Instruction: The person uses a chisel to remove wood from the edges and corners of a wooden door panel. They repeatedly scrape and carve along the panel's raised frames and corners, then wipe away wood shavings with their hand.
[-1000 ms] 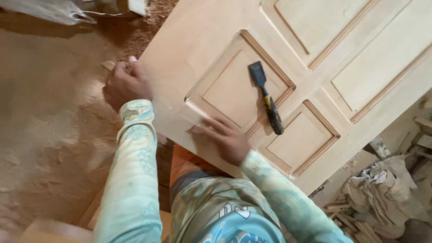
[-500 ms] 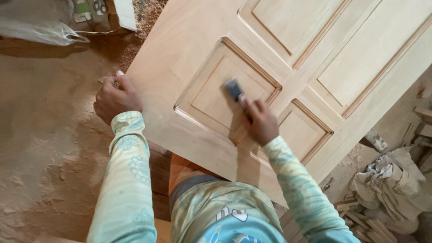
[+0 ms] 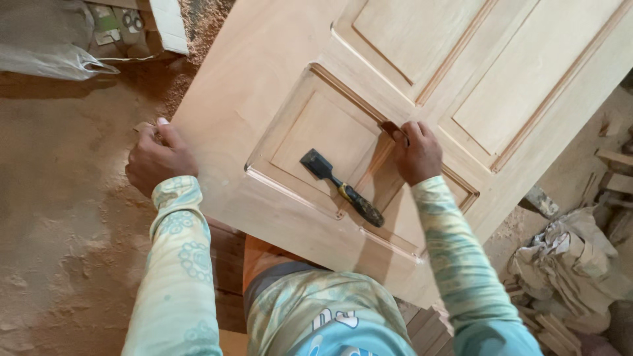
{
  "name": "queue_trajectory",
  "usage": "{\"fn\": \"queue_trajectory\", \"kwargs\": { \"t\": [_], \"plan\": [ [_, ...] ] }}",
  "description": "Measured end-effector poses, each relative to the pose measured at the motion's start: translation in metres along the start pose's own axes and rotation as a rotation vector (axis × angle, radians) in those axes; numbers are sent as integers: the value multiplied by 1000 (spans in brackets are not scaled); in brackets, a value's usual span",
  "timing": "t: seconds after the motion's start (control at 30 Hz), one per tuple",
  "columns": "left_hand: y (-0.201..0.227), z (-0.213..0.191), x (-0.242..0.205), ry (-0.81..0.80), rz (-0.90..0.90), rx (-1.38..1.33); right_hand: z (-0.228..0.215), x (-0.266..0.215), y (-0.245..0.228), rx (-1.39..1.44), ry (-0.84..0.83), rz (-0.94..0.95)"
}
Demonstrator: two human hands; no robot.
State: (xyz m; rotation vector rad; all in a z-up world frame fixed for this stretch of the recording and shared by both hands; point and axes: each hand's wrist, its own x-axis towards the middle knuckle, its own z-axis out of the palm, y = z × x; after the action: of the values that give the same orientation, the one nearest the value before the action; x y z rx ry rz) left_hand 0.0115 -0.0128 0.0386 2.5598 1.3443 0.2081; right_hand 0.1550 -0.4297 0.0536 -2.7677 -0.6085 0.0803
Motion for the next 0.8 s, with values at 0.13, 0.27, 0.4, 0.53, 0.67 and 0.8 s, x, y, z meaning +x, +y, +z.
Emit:
{"fn": "queue_trajectory", "kwargs": {
  "t": [0.13, 0.27, 0.4, 0.53, 0.67, 0.8],
  "plan": [
    [-2, 3, 0, 2, 16, 3, -1, 13, 22, -225, -196, -58],
    [-5, 4, 0, -37, -14, -3, -11, 23, 19, -159, -157, -150],
    [-8, 7, 5, -109, -70, -35, -13, 31, 19, -149, -112, -200],
    [-11, 10, 2, 76, 92, -40, 12, 60, 7, -36, 70, -374],
    [-11, 11, -3, -3, 27, -32, 25, 69, -10, -7, 49, -403],
    [-8, 10, 4, -8, 10, -28, 11, 74, -4, -44, -1, -380]
  ]
}}
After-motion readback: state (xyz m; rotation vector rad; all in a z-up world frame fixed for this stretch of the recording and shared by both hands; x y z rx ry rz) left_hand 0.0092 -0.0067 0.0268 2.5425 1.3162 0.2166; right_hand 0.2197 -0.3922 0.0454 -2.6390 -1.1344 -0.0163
